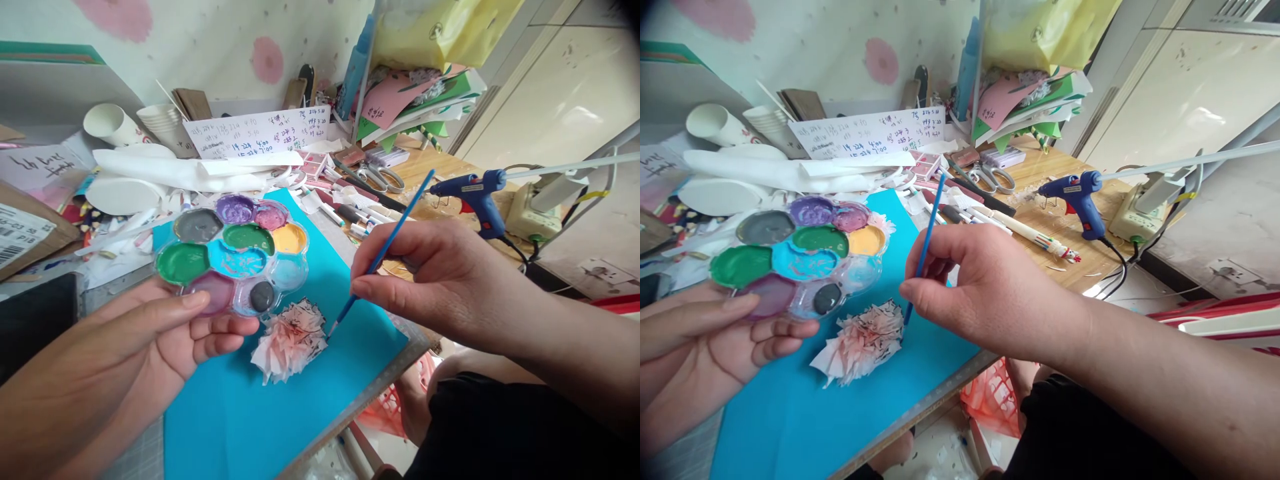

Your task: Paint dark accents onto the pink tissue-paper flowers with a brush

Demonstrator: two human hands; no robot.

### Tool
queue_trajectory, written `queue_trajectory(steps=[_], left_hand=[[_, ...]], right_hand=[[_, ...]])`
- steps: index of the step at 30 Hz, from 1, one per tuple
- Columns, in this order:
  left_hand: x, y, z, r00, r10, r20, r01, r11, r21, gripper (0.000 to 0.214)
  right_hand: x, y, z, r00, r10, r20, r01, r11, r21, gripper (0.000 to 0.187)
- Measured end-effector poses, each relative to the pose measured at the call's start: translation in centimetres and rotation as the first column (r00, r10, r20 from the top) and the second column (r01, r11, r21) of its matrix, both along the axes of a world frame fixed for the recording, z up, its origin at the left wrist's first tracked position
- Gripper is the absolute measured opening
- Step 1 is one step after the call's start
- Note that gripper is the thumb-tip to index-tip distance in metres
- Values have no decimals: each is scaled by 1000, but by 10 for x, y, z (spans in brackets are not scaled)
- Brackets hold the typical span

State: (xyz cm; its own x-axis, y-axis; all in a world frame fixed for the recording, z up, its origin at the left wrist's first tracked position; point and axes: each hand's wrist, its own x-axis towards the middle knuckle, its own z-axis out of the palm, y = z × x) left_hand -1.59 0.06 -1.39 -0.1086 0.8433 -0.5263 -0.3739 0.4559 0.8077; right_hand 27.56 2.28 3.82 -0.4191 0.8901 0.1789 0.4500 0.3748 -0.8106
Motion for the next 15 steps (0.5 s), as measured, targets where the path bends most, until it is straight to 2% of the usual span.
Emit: queue_trajectory(steps=[1,3,5,7,9,15], left_hand=[[7,-2,5,999,-36,-30,36,999,30,30],[22,-7,15,999,-21,-39,25,995,94,23],[33,-11,23,997,-74,-34,77,993,85,20],[39,-14,26,995,-94,-22,96,992,85,18],[40,-17,26,993,-121,-8,121,989,84,16],[40,-21,23,986,-163,34,159,983,95,24]], right_hand=[[1,0,1,1000,3,-6,-3,1000,-1,6],[5,0,2,998,-20,-60,20,1000,-5,6],[7,0,2,980,-78,-184,76,997,-16,7],[6,-1,1,941,-104,-322,100,995,-29,6],[1,-2,1,915,-99,-392,96,995,-26,6],[-17,-4,4,964,-46,-262,68,995,74,10]])
